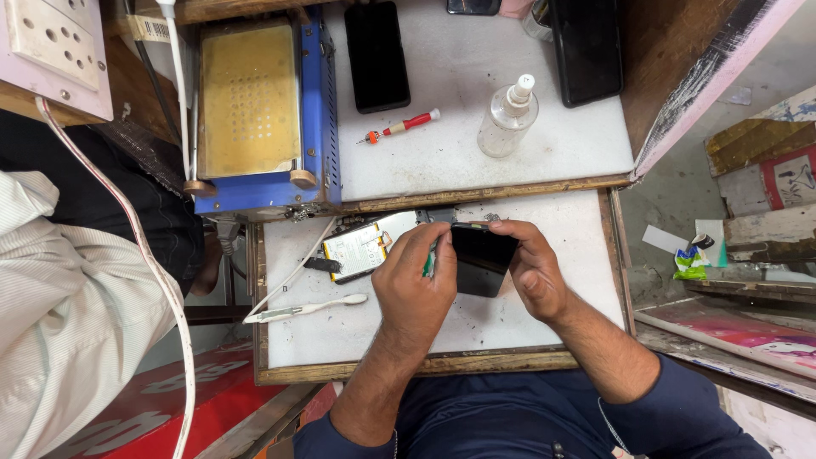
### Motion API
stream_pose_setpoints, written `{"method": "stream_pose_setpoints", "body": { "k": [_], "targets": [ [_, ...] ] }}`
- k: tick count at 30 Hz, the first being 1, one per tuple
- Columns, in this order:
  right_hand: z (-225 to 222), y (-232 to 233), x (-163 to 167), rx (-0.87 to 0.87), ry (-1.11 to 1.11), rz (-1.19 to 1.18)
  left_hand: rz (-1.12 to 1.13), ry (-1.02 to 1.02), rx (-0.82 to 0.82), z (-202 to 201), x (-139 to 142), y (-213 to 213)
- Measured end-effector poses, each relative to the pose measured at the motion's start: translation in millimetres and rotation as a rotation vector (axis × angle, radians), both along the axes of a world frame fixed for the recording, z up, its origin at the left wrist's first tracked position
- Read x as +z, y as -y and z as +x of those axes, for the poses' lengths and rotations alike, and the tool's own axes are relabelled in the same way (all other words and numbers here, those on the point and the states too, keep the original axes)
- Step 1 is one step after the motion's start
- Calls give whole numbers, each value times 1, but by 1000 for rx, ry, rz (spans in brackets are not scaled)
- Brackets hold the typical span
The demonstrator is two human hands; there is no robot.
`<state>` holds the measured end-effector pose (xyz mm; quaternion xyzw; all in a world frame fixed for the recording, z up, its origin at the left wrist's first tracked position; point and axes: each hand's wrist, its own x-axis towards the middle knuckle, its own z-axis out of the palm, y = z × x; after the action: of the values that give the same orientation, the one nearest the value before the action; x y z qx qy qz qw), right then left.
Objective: The person uses a green plastic pry tool to separate the screen assembly from the phone chassis, then removes the screen and sets it aside. The person then handles the phone's internal components, including the battery and motherboard, and places them on the workbench.
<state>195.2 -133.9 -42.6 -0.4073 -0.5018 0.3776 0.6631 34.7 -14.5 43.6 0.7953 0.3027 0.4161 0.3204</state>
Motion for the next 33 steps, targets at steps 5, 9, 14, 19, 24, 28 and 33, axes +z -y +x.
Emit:
{"method": "stream_pose_setpoints", "body": {
  "k": [5, 9, 14, 19, 24, 28, 33],
  "targets": [
    [0, 0, 3, 54, -7, 12, 11, -9, 23, 0, 0, 1],
    [-2, 1, 4, 50, 17, 32, 19, -9, 17, 1, 3, 1],
    [3, 4, 1, 20, 0, -7, 119, -9, 51, 3, 7, 4],
    [11, 7, 0, -44, 101, -11, 185, -26, 50, 4, 11, 8],
    [12, 5, 5, -43, 180, 27, 139, -57, 97, 2, 15, 12],
    [9, 4, 12, -4, 149, 86, 104, -98, 101, 1, 16, 16],
    [6, 0, 14, 13, 147, 99, -1, -86, 92, -1, 16, 15]
  ]
}}
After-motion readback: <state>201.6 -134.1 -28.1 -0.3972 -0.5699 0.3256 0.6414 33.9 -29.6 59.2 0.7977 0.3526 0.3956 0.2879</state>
